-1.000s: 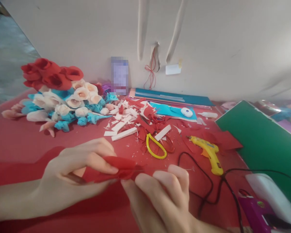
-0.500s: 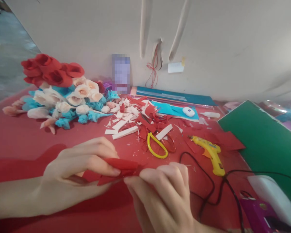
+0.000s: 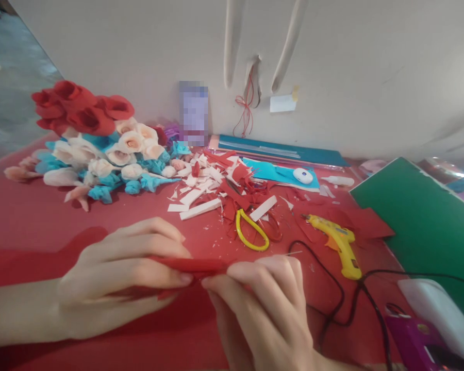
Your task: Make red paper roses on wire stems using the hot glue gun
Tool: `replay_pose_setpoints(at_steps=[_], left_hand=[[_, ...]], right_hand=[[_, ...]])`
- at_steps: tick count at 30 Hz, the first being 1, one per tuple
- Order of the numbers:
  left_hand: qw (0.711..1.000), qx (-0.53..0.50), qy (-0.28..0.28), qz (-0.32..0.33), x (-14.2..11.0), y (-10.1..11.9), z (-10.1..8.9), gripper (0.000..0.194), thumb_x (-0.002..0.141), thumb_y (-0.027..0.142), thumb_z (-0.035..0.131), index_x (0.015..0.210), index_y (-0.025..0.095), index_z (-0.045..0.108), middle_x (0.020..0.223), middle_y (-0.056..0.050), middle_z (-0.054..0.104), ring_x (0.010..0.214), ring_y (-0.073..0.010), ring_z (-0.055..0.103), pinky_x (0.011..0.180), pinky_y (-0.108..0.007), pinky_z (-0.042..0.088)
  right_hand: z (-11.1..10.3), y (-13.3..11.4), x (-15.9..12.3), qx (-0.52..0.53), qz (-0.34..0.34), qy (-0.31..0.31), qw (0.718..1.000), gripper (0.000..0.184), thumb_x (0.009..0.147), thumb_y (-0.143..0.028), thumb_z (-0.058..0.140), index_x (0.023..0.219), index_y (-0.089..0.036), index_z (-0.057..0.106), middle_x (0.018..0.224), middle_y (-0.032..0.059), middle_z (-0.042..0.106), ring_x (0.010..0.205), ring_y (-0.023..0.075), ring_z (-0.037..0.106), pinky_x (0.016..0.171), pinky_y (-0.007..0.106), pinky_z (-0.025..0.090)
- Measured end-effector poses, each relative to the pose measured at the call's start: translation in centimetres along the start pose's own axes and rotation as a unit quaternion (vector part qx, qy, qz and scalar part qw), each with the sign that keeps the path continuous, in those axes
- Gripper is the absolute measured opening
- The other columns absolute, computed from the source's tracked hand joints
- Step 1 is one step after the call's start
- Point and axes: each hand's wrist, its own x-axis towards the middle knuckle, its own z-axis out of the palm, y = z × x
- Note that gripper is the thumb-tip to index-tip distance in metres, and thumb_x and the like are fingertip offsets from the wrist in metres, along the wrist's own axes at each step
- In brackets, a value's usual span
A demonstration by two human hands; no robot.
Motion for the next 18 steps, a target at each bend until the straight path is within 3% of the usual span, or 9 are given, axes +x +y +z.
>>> replay_pose_setpoints(at_steps=[10,18], left_hand=[[0.993,0.091,-0.031,0.069,-0.24,-0.05,-0.31,0.010,0.069,0.006,0.063,0.077,0.011,0.064,0.079,-0.005,0.067,0.073,-0.0160,0.056,0.070,-0.028,0.051],[0.992,0.111,-0.025,0.053,-0.91,-0.70,0.01,0.010,0.073,0.009,0.061,0.080,0.016,0.063,0.088,-0.003,0.068,0.081,-0.0183,0.055,0.073,-0.032,0.048]], right_hand=[[0.45,-0.12,-0.09,-0.004,0.021,0.011,1.000,0.018,0.072,-0.004,0.058,0.087,-0.014,0.061,0.080,0.0044,0.057,0.074,0.0140,0.048,0.064,0.030,0.040],[-0.22,-0.30,0.56,-0.021,0.021,0.015,0.999,0.017,0.070,-0.006,0.059,0.085,-0.016,0.059,0.078,0.0042,0.053,0.072,0.0141,0.047,0.061,0.029,0.040]])
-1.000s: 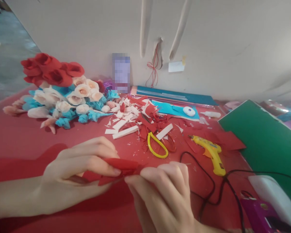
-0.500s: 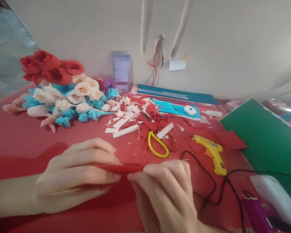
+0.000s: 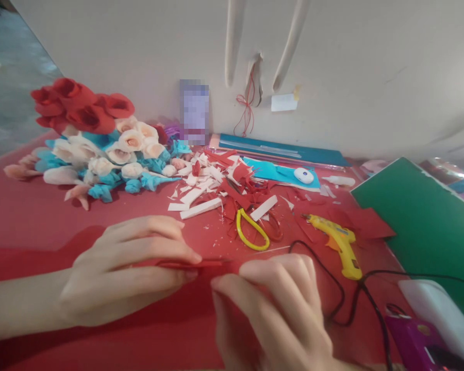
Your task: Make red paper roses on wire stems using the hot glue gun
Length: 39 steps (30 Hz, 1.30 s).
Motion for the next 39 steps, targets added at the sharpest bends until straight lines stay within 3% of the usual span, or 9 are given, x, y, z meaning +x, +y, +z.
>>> replay_pose_setpoints(at_steps=[3,6,10,23,34,39], left_hand=[[1.000,-0.024,0.005,-0.014,0.1,-0.1,0.1,0.010,0.072,0.010,0.062,0.079,0.016,0.063,0.085,-0.003,0.068,0.080,-0.0177,0.055,0.071,-0.030,0.048],[0.999,-0.028,0.006,-0.019,0.3,-0.1,0.1,0.009,0.075,0.011,0.060,0.080,0.018,0.064,0.084,-0.002,0.068,0.080,-0.0164,0.055,0.082,-0.035,0.045],[1.000,0.005,-0.012,-0.021,0.3,0.0,0.1,0.013,0.076,0.011,0.058,0.078,0.022,0.064,0.082,0.004,0.068,0.078,-0.0134,0.056,0.101,-0.044,0.026],[0.999,-0.001,-0.042,-0.017,0.3,0.1,0.1,0.016,0.076,0.009,0.058,0.080,0.023,0.064,0.084,0.004,0.068,0.082,-0.0134,0.056,0.106,-0.051,0.012],[0.996,-0.053,-0.059,-0.046,0.2,0.1,0.1,0.016,0.072,0.009,0.062,0.082,0.021,0.064,0.087,0.002,0.068,0.083,-0.0158,0.054,0.106,-0.052,0.012],[0.992,-0.093,-0.047,-0.075,0.6,0.1,0.5,0.012,0.073,0.010,0.058,0.078,0.019,0.063,0.082,0.001,0.068,0.080,-0.0158,0.055,0.094,-0.040,0.032]], right_hand=[[-0.3,0.3,0.6,0.004,0.038,0.020,0.999,0.018,0.071,-0.008,0.057,0.087,-0.015,0.057,0.083,0.0064,0.052,0.079,0.0160,0.049,0.064,0.029,0.042],[0.0,0.7,1.2,0.057,0.054,-0.030,0.996,0.019,0.072,-0.010,0.056,0.090,-0.016,0.057,0.087,0.0056,0.055,0.083,0.0157,0.050,0.068,0.028,0.045],[0.5,1.1,1.6,0.144,0.085,-0.102,0.981,0.014,0.073,-0.008,0.055,0.081,-0.019,0.058,0.078,0.0007,0.060,0.076,0.0130,0.052,0.066,0.026,0.046],[0.6,0.9,2.1,0.205,0.130,-0.137,0.960,0.011,0.074,-0.008,0.054,0.069,-0.017,0.059,0.067,-0.0005,0.059,0.064,0.0105,0.054,0.059,0.022,0.045],[0.9,1.0,1.5,0.143,0.069,-0.094,0.983,0.013,0.072,-0.006,0.053,0.072,-0.018,0.059,0.069,0.0004,0.060,0.066,0.0125,0.052,0.060,0.027,0.043],[1.0,0.9,1.4,0.100,0.028,-0.055,0.993,0.014,0.068,-0.005,0.057,0.073,-0.018,0.059,0.067,-0.0009,0.060,0.065,0.0129,0.052,0.061,0.029,0.043]])
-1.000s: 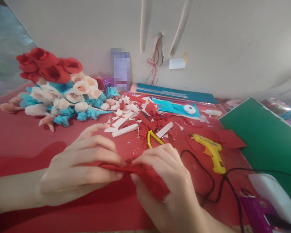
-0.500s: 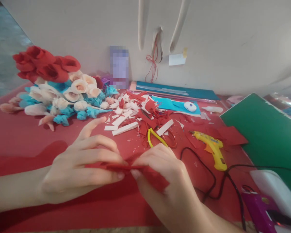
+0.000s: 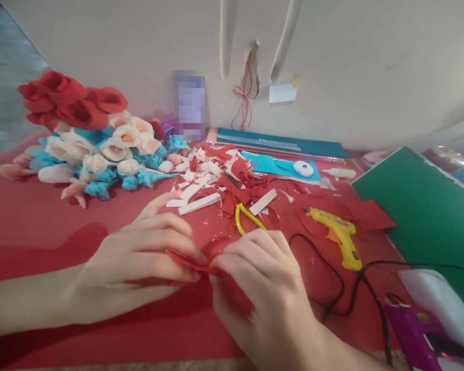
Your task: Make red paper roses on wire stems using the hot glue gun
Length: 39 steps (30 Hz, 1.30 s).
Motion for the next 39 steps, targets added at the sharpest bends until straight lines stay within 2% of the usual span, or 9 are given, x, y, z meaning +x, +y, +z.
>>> replay_pose_setpoints(at_steps=[3,9,13,19,25,28,31,36,39], left_hand=[[0.999,-0.031,0.007,-0.036,0.2,0.1,0.1,0.011,0.072,0.009,0.059,0.076,0.018,0.063,0.081,-0.002,0.068,0.076,-0.0150,0.058,0.086,-0.036,0.039],[0.976,-0.101,-0.011,-0.193,0.8,0.5,0.3,0.007,0.069,0.011,0.065,0.069,0.017,0.062,0.072,0.002,0.068,0.072,-0.0118,0.060,0.084,-0.030,0.041],[0.960,-0.127,-0.019,-0.250,1.0,0.6,0.4,0.007,0.067,0.010,0.065,0.069,0.016,0.063,0.075,0.003,0.068,0.075,-0.0108,0.060,0.081,-0.025,0.043],[0.960,-0.138,-0.002,-0.243,1.0,0.8,0.3,0.005,0.069,0.012,0.065,0.069,0.016,0.063,0.081,0.002,0.066,0.080,-0.0087,0.058,0.078,-0.019,0.043],[0.964,-0.139,0.014,-0.226,0.5,0.6,0.6,0.006,0.070,0.013,0.064,0.071,0.017,0.060,0.085,0.000,0.058,0.082,-0.0091,0.056,0.079,-0.019,0.044],[0.962,-0.128,0.031,-0.240,0.5,0.5,0.6,0.026,0.068,0.014,0.066,0.090,0.019,0.055,0.095,0.000,0.056,0.092,-0.0112,0.054,0.084,-0.019,0.042],[0.957,-0.125,0.006,-0.262,0.6,0.5,0.5,0.046,0.064,0.020,0.070,0.105,0.019,0.049,0.105,-0.001,0.057,0.100,-0.0123,0.053,0.086,-0.017,0.042],[0.953,-0.160,-0.045,-0.255,0.8,0.5,0.4,0.019,0.069,0.018,0.066,0.088,0.019,0.064,0.083,0.003,0.063,0.080,-0.0087,0.057,0.075,-0.016,0.044],[0.943,-0.182,-0.048,-0.275,0.8,0.7,0.5,0.015,0.070,0.016,0.065,0.085,0.017,0.066,0.079,0.002,0.063,0.077,-0.0091,0.056,0.072,-0.017,0.044]], right_hand=[[0.1,-0.1,0.0,-0.017,-0.016,0.017,1.000,0.013,0.068,-0.006,0.058,0.074,-0.018,0.058,0.068,-0.0013,0.060,0.066,0.0124,0.052,0.062,0.028,0.043],[0.4,0.3,-0.6,-0.022,-0.010,0.021,0.999,0.016,0.069,-0.004,0.058,0.079,-0.016,0.057,0.074,-0.0003,0.060,0.070,0.0120,0.051,0.066,0.030,0.043],[0.5,0.4,-0.9,-0.017,-0.008,0.013,1.000,0.018,0.070,-0.002,0.056,0.081,-0.016,0.056,0.076,0.0001,0.059,0.072,0.0122,0.051,0.069,0.031,0.043],[0.5,0.3,-0.8,-0.014,-0.008,0.009,1.000,0.017,0.068,-0.004,0.058,0.081,-0.015,0.055,0.077,0.0007,0.058,0.073,0.0124,0.050,0.069,0.030,0.042],[0.9,0.6,-1.0,-0.014,0.001,0.004,1.000,0.018,0.069,-0.007,0.061,0.082,-0.018,0.054,0.079,-0.0016,0.059,0.073,0.0116,0.050,0.070,0.029,0.042],[0.9,0.6,-1.0,-0.001,0.014,-0.007,1.000,0.017,0.072,-0.008,0.060,0.083,-0.019,0.055,0.079,-0.0029,0.060,0.072,0.0105,0.050,0.070,0.027,0.041],[0.6,0.6,-0.7,0.017,0.041,-0.024,0.999,0.014,0.074,-0.010,0.059,0.084,-0.020,0.058,0.080,-0.0030,0.060,0.073,0.0097,0.051,0.069,0.025,0.041],[0.3,0.5,-0.2,0.053,0.082,-0.052,0.994,0.007,0.076,-0.012,0.058,0.077,-0.019,0.061,0.076,-0.0027,0.060,0.071,0.0086,0.051,0.066,0.021,0.041],[0.3,0.3,-0.2,0.076,0.096,-0.067,0.990,0.006,0.077,-0.013,0.058,0.076,-0.019,0.061,0.075,-0.0026,0.060,0.070,0.0083,0.050,0.065,0.020,0.041]])
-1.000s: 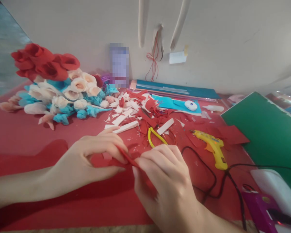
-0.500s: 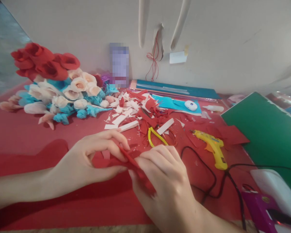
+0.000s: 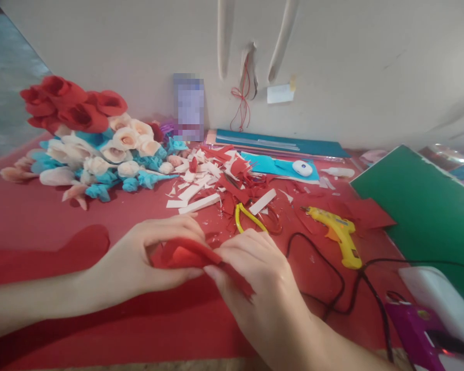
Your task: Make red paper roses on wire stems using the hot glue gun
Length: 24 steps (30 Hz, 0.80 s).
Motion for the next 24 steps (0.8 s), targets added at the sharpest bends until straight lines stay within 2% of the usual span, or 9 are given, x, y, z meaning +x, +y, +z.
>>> replay_pose_setpoints(at_steps=[6,14,20,24], left_hand=[[0.999,-0.026,0.039,-0.004,-0.08,0.11,0.12,0.012,0.066,0.014,0.068,0.078,0.014,0.065,0.078,0.001,0.062,0.074,-0.0093,0.056,0.071,-0.018,0.045],[0.997,-0.068,0.015,-0.046,-0.07,-0.02,0.06,0.013,0.067,0.015,0.067,0.079,0.015,0.064,0.078,0.001,0.063,0.074,-0.0101,0.057,0.072,-0.019,0.046],[0.997,-0.073,0.008,-0.036,-0.10,-0.02,0.17,0.012,0.067,0.014,0.066,0.078,0.014,0.061,0.078,0.000,0.061,0.075,-0.0107,0.057,0.071,-0.020,0.045],[0.998,-0.064,0.007,-0.024,-0.11,0.01,0.22,0.008,0.069,0.015,0.064,0.075,0.013,0.060,0.077,-0.001,0.060,0.073,-0.0108,0.057,0.070,-0.021,0.045]], right_hand=[[0.15,-0.03,-0.15,0.028,0.023,-0.010,0.999,0.008,0.078,-0.012,0.057,0.074,-0.019,0.059,0.075,-0.0029,0.059,0.071,0.0082,0.050,0.066,0.019,0.041],[0.19,-0.02,-0.13,0.042,0.026,-0.016,0.999,0.009,0.078,-0.012,0.056,0.072,-0.018,0.059,0.073,-0.0028,0.059,0.069,0.0077,0.050,0.066,0.019,0.040],[0.37,0.07,-0.09,0.042,0.020,-0.014,0.999,0.009,0.079,-0.012,0.054,0.075,-0.018,0.060,0.075,-0.0024,0.060,0.071,0.0081,0.051,0.067,0.020,0.040],[0.48,0.09,-0.11,0.045,0.001,-0.012,0.999,0.011,0.079,-0.009,0.052,0.079,-0.015,0.060,0.080,0.0013,0.061,0.076,0.0092,0.053,0.070,0.020,0.042]])
